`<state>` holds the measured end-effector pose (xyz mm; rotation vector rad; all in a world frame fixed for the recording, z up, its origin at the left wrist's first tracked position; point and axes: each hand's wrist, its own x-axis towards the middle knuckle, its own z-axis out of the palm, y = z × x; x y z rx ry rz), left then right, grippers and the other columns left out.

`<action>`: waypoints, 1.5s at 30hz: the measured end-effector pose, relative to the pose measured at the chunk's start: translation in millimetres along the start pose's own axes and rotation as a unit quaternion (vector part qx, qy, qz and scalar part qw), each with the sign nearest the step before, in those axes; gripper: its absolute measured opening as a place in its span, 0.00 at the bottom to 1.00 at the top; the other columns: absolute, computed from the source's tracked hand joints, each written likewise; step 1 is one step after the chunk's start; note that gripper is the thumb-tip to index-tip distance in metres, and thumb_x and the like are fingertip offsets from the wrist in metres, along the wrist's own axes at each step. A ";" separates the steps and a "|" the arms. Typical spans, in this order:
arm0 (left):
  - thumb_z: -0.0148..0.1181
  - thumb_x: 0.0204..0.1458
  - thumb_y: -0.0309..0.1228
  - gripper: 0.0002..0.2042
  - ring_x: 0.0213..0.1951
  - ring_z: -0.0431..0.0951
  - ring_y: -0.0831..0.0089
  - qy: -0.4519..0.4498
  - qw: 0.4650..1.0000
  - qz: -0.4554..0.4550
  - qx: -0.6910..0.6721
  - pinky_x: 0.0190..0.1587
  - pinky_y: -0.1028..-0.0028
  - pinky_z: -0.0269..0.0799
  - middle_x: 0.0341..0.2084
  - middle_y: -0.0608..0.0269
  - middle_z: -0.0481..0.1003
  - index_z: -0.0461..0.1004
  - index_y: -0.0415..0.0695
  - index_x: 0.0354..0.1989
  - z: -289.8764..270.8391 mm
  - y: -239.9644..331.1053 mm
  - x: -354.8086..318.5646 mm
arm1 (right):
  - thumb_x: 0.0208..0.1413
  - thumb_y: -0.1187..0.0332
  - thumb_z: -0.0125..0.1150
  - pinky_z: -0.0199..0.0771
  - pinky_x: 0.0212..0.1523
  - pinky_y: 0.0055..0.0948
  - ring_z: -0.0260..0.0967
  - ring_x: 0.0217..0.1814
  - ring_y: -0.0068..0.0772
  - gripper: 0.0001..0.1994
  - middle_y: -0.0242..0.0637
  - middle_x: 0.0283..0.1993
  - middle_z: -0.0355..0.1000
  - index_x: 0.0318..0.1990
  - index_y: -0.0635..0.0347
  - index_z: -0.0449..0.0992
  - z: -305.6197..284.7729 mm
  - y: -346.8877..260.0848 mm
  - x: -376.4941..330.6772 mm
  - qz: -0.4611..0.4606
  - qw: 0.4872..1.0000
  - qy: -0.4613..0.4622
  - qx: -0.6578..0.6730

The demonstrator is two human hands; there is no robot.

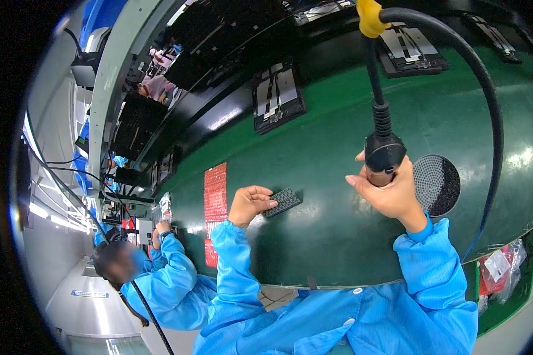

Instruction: Installing small electronic components and ribbon cables into tablet housing assemblies using a vacuum pick-up tool.

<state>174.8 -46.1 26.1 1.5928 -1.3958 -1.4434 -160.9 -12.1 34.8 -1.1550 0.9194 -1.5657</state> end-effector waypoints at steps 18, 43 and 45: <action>0.57 0.48 0.17 0.02 0.30 0.79 0.73 0.111 0.968 0.222 0.045 0.34 0.78 0.74 0.28 0.60 0.77 0.76 0.34 0.28 70.2 32.7 -10.5 | 0.38 0.74 0.71 0.56 0.16 0.16 0.57 0.16 0.10 0.17 0.28 0.12 0.64 0.35 0.65 0.70 -4.3 0.0 3.1 -0.064 0.993 -0.035 -0.098; 0.61 0.31 0.20 0.37 0.58 0.62 0.47 -0.038 0.715 0.469 0.517 0.61 0.66 0.57 0.60 0.37 0.54 0.57 0.29 0.58 252.1 160.0 247.6 | 0.42 0.70 0.65 0.65 0.20 0.38 0.69 0.20 0.48 0.17 0.45 0.19 0.68 0.39 0.63 0.65 -14.7 -10.9 1.4 -0.127 0.988 -0.084 0.014; 0.55 0.32 0.18 0.35 0.58 0.62 0.46 -0.045 0.704 0.445 0.552 0.61 0.65 0.58 0.59 0.36 0.56 0.58 0.29 0.57 271.2 155.7 261.4 | 0.42 0.71 0.65 0.66 0.20 0.34 0.70 0.20 0.43 0.18 0.42 0.19 0.69 0.40 0.63 0.66 -21.5 -9.7 0.8 -0.124 0.989 -0.076 0.019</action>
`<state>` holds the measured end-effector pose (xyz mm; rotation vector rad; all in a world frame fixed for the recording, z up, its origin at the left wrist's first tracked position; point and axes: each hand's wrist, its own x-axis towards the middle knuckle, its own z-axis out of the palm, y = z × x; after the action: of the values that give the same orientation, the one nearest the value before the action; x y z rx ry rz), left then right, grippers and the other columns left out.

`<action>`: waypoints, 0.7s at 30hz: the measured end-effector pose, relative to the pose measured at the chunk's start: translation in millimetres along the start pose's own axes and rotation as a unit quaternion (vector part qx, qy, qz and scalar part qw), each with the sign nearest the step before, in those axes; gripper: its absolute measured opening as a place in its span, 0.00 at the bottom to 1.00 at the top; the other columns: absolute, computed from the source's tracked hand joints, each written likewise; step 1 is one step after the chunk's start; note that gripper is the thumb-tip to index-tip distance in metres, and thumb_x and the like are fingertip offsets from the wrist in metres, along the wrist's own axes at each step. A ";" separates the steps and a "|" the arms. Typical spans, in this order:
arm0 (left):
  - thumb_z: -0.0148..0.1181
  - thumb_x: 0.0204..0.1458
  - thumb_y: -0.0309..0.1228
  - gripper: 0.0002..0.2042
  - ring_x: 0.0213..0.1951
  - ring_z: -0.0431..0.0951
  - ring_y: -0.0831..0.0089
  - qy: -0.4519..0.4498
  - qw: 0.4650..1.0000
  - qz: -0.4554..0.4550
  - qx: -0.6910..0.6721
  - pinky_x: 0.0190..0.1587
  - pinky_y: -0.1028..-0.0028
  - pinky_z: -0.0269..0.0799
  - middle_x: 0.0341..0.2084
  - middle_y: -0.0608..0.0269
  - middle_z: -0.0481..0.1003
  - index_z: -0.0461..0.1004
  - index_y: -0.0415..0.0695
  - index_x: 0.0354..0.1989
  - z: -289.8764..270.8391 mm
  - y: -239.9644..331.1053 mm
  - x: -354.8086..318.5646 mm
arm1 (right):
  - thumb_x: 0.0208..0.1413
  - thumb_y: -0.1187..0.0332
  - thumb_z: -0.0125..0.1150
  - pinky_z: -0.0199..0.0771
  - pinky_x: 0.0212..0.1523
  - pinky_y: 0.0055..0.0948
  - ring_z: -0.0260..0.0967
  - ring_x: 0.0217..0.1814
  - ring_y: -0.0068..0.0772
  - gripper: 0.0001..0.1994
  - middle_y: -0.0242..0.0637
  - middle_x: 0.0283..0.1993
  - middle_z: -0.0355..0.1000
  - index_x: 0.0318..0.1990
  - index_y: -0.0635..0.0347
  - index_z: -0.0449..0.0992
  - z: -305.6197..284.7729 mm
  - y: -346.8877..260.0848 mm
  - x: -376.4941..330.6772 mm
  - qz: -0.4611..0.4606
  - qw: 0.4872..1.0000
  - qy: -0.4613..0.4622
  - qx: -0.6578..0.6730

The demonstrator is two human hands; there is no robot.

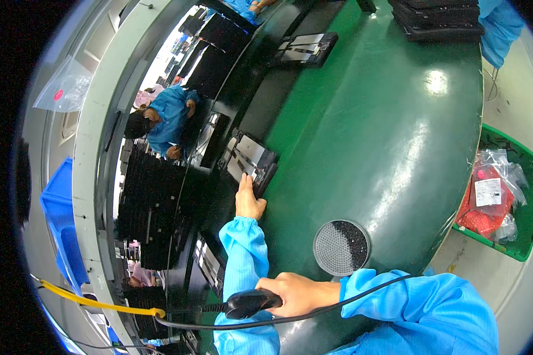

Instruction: Installing small electronic components and ribbon cables into tablet housing assemblies using a vacuum pick-up tool.

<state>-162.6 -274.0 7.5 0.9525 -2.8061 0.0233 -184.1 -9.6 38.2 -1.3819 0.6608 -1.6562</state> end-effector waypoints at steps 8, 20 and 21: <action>0.53 0.32 0.17 0.25 0.45 0.71 0.48 0.183 0.979 0.013 0.088 0.49 0.60 0.67 0.44 0.44 0.70 0.67 0.32 0.46 -6.0 -1.7 23.6 | 0.41 0.73 0.64 0.68 0.20 0.31 0.70 0.19 0.39 0.19 0.39 0.20 0.70 0.42 0.63 0.66 1.3 4.5 0.8 -0.005 1.000 0.002 -0.022; 0.53 0.33 0.16 0.29 0.55 0.66 0.46 0.129 0.991 -0.001 -0.037 0.61 0.59 0.57 0.52 0.40 0.67 0.67 0.33 0.52 -38.8 -10.7 -137.7 | 0.44 0.65 0.70 0.69 0.22 0.25 0.71 0.20 0.28 0.20 0.38 0.22 0.72 0.38 0.65 0.67 5.1 -5.1 -2.6 -0.021 1.000 0.014 -0.008; 0.53 0.33 0.17 0.29 0.55 0.67 0.47 0.125 0.992 0.005 -0.034 0.61 0.58 0.58 0.52 0.41 0.67 0.67 0.33 0.52 -39.6 -2.7 -160.7 | 0.44 0.65 0.70 0.68 0.21 0.25 0.69 0.19 0.27 0.19 0.37 0.21 0.71 0.37 0.64 0.67 4.3 -3.2 -3.7 -0.005 1.000 0.011 -0.015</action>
<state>-29.3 -176.5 18.6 0.8554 -2.5643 0.0453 -180.9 -4.2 40.0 -1.3921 0.6950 -1.6777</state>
